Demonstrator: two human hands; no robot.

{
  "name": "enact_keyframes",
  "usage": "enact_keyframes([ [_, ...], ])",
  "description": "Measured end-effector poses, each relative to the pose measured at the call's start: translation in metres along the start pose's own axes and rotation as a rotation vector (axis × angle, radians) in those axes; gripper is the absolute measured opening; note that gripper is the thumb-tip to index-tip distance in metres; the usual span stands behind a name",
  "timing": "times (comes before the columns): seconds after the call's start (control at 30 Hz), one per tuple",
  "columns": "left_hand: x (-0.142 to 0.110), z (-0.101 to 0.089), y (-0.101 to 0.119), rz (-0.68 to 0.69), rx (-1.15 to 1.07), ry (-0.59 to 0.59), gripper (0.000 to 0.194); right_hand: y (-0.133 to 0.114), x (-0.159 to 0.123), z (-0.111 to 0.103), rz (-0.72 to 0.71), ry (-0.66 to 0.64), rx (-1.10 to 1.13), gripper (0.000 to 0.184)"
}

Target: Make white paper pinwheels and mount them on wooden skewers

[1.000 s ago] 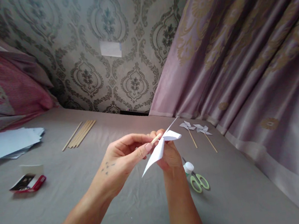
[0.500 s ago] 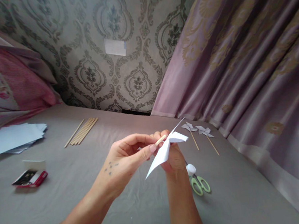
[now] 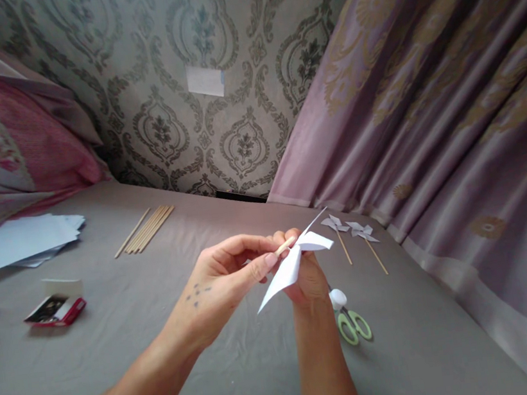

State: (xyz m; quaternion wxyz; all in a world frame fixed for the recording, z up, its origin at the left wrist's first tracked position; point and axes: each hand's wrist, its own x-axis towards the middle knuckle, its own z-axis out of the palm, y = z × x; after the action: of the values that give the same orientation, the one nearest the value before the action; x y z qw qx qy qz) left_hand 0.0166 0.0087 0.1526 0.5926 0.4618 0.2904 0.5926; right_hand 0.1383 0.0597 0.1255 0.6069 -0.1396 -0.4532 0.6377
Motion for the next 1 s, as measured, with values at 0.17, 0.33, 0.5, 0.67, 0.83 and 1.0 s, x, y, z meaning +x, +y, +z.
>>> enact_keyframes([
  [0.17,0.0,0.0,0.0,-0.001,0.004,0.004,0.016,0.0,0.0,-0.001,-0.011,-0.034,0.018,0.027],
  [0.33,0.0,0.0,0.002,-0.012,-0.002,0.006,0.015,-0.001,0.0,0.0,0.013,0.011,0.029,0.03],
  [0.5,0.0,0.0,0.002,-0.003,0.004,0.033,0.016,0.001,0.0,-0.002,0.009,0.073,-0.024,0.031],
  [0.67,0.003,-0.005,0.001,0.026,0.007,0.062,0.015,0.005,-0.001,-0.011,-0.019,0.075,-0.07,0.028],
  [0.83,0.008,-0.012,-0.001,0.022,0.044,0.09,0.018,0.005,-0.001,-0.008,-0.041,0.115,-0.108,0.022],
  [1.0,0.015,-0.021,-0.01,0.007,0.022,0.091,0.022,0.005,0.001,-0.001,-0.082,0.161,-0.169,0.02],
])
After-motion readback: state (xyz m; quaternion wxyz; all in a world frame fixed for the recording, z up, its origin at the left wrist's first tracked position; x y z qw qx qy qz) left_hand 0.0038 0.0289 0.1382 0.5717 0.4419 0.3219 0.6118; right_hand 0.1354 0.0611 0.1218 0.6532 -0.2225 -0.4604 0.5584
